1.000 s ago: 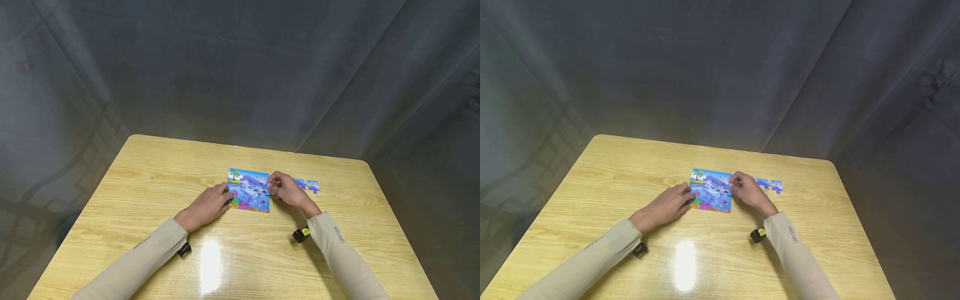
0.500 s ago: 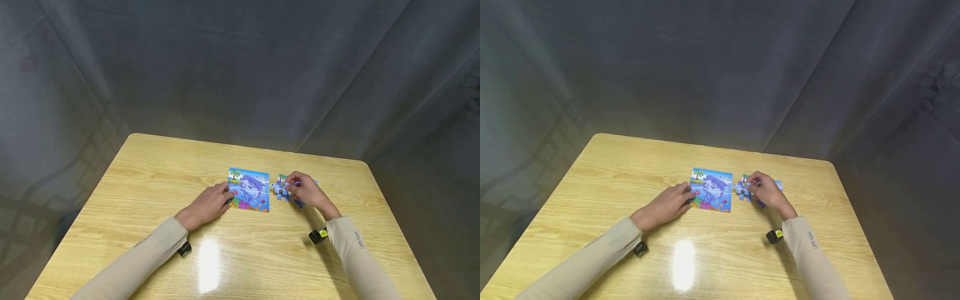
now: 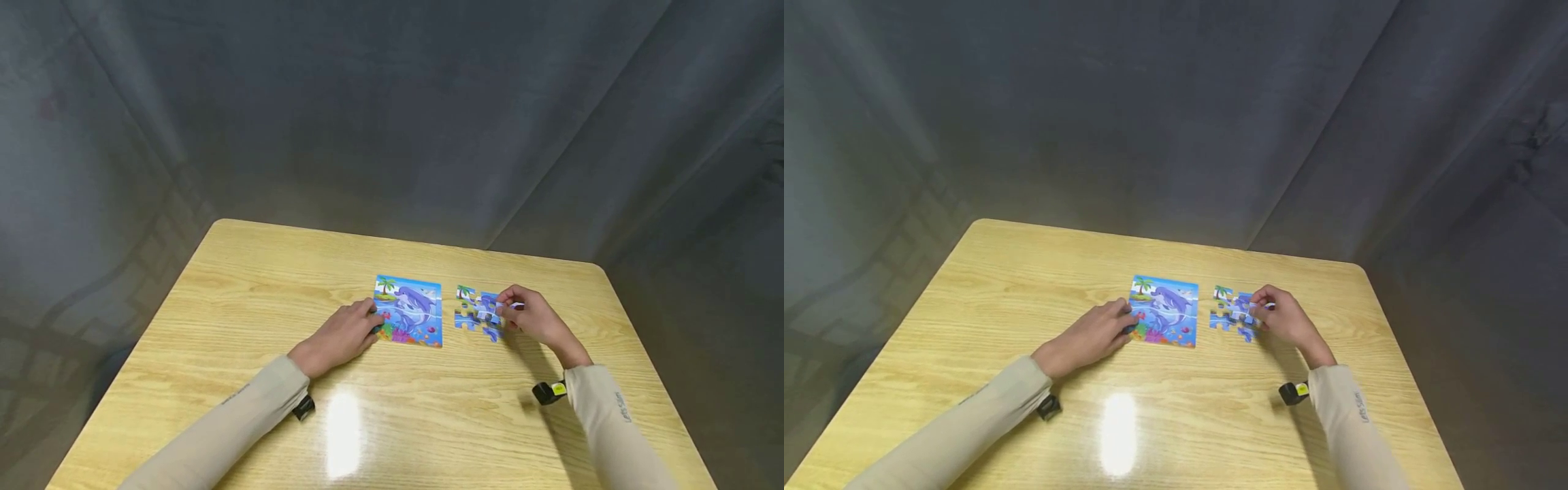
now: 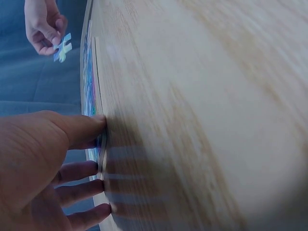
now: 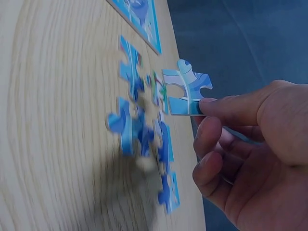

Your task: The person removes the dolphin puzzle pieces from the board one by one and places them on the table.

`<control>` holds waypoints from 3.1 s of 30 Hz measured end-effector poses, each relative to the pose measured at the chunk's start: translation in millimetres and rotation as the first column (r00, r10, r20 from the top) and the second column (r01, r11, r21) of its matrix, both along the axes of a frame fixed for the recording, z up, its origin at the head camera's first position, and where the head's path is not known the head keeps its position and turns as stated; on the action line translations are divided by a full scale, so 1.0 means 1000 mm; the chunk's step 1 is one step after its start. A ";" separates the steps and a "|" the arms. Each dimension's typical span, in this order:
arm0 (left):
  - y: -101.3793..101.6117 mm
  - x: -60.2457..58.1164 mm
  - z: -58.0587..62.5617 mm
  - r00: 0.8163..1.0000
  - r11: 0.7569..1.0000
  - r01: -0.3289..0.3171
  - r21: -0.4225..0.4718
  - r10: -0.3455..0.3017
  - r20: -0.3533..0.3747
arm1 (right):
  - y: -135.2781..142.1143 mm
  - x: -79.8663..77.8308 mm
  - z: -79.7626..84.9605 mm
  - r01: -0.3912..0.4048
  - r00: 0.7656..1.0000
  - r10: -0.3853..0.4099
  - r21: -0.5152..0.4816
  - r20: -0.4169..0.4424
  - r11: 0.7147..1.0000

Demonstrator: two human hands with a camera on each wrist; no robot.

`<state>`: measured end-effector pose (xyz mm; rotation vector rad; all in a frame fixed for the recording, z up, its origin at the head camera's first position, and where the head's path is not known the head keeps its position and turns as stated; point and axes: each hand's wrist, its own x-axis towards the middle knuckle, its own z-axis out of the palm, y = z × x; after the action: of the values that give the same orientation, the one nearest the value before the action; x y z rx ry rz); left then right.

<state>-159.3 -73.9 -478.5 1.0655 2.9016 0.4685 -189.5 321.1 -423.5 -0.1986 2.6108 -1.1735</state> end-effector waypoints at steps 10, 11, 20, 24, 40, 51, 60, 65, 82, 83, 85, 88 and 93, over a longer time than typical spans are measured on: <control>0.000 0.000 -0.002 1.000 1.000 -0.002 0.014 0.002 0.002 | 0.033 0.008 -0.006 0.014 1.000 -0.015 0.026 0.027 1.000; 0.000 0.000 -0.002 1.000 1.000 -0.002 0.014 0.002 0.000 | 0.036 0.009 -0.007 0.013 0.999 -0.014 0.032 0.031 0.999; -0.001 0.000 -0.003 1.000 1.000 -0.005 0.005 0.005 -0.014 | 0.052 0.011 -0.008 -0.005 0.999 0.003 0.044 0.042 0.999; -0.001 0.000 -0.003 1.000 1.000 -0.004 0.005 0.004 -0.010 | 0.056 0.011 -0.010 -0.004 0.999 0.001 0.052 0.042 0.999; -0.001 0.000 -0.001 1.000 1.000 0.001 0.007 -0.001 -0.008 | 0.057 0.010 -0.027 0.078 0.997 -0.077 0.136 -0.018 0.988; -0.001 0.001 -0.001 1.000 1.000 -0.001 0.010 0.001 -0.008 | 0.055 0.009 -0.027 0.081 0.996 -0.075 0.176 -0.040 0.981; -0.001 0.001 -0.001 1.000 1.000 -0.001 0.002 0.001 -0.001 | 0.050 0.006 -0.032 0.111 0.993 -0.101 0.200 -0.056 0.974; -0.002 0.000 -0.003 1.000 1.000 0.000 0.006 0.000 -0.004 | 0.049 0.005 -0.032 0.110 0.993 -0.100 0.213 -0.056 0.971; -0.003 -0.003 0.000 1.000 0.999 0.001 0.039 -0.002 0.025 | -0.005 0.000 -0.023 0.051 0.997 -0.043 0.124 -0.071 0.991; -0.003 -0.002 0.000 1.000 0.999 -0.002 0.040 0.001 0.029 | -0.012 -0.002 -0.022 0.038 0.997 -0.030 0.117 -0.072 0.992; -0.004 -0.003 -0.001 0.999 0.999 -0.010 0.046 0.008 0.038 | -0.027 -0.004 -0.021 0.003 0.997 0.005 0.102 -0.075 0.995; -0.005 -0.004 -0.002 0.999 0.998 -0.024 0.056 0.021 0.048 | -0.050 -0.006 -0.019 -0.033 0.996 0.039 0.080 -0.077 0.996; -0.005 -0.007 0.002 0.996 0.997 -0.032 0.072 0.027 0.082 | -0.089 -0.005 -0.019 -0.101 0.994 0.103 0.046 -0.045 0.994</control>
<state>-166.5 -79.4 -476.7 0.9883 2.8532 0.6084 -194.6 232.5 -442.7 -0.3501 2.6296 -1.0889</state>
